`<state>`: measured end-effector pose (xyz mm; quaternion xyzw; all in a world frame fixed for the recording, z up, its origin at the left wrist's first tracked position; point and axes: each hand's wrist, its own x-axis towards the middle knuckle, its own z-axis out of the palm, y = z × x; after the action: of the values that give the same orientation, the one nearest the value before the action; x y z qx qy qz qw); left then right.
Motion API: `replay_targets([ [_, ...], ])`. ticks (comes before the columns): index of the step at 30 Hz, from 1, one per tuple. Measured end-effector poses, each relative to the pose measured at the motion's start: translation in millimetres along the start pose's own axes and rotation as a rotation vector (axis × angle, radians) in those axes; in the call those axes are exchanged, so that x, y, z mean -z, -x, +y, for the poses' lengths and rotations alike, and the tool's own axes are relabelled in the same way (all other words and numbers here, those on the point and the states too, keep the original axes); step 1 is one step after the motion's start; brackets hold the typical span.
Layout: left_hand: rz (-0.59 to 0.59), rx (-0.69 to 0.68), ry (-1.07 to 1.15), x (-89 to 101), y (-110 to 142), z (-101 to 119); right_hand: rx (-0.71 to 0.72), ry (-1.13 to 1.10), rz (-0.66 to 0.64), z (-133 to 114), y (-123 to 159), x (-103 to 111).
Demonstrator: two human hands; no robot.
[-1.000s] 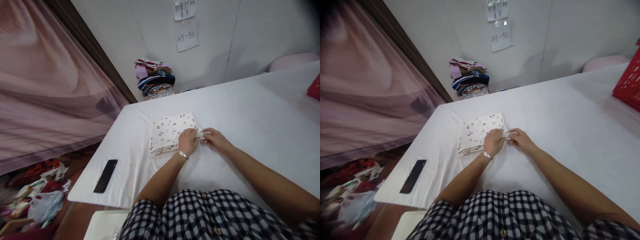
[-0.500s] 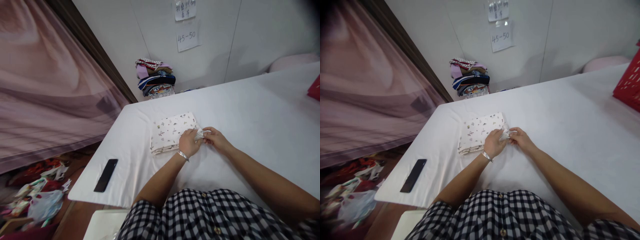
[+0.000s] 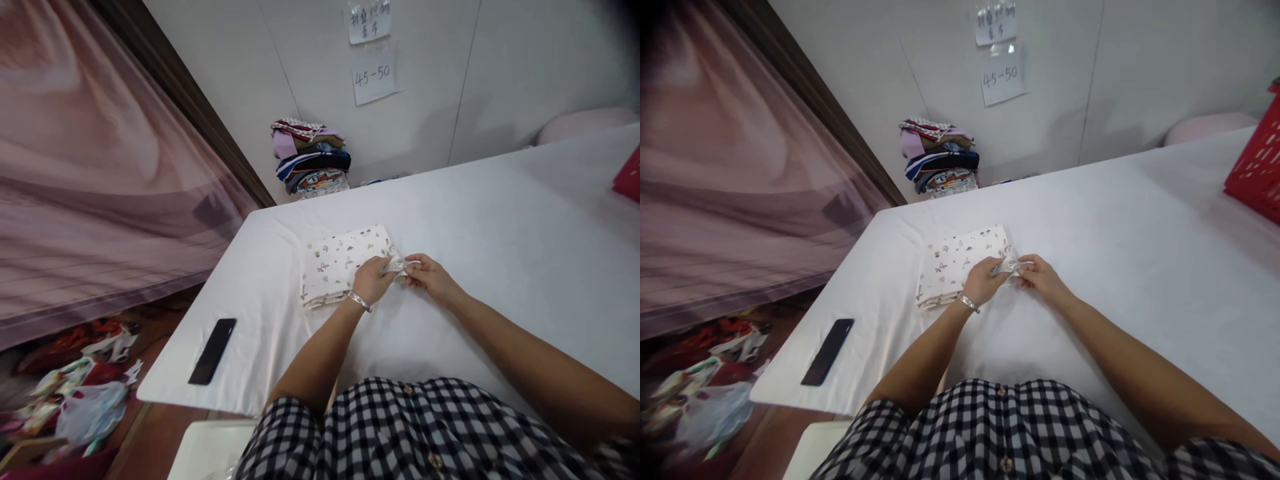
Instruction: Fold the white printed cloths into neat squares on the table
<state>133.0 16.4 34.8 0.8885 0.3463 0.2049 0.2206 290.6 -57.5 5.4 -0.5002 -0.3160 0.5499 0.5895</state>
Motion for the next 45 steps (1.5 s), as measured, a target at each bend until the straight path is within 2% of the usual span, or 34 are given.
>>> replay_targets([
  [6, 0.066, 0.061, -0.029, -7.2, 1, 2, 0.015, 0.001, -0.006, 2, -1, 1],
  [14, 0.097, 0.007, -0.092, -11.2, 5, 2, -0.039, 0.084, 0.074, -1, 0, -2],
  [19, 0.058, -0.035, -0.06, -8.3, 9, 2, -0.024, 0.061, 0.039, -3, 2, -3],
  [24, -0.019, 0.03, -0.018, -1.6, 6, 2, -0.007, 0.109, -0.01, -4, 4, -2],
  [33, -0.044, 0.028, -0.007, -1.6, 5, 1, 0.043, 0.236, -0.012, 1, 4, -4],
  [37, -0.045, 0.009, 0.019, -2.1, 5, 0, 0.044, 0.221, 0.006, 5, 3, -4],
  [41, 0.026, -0.013, -0.073, -3.3, 8, 3, 0.026, 0.164, -0.001, 1, 6, -5],
  [45, 0.11, -0.119, -0.271, -5.6, 17, 10, 0.008, 0.115, -0.004, -1, 8, -3],
])
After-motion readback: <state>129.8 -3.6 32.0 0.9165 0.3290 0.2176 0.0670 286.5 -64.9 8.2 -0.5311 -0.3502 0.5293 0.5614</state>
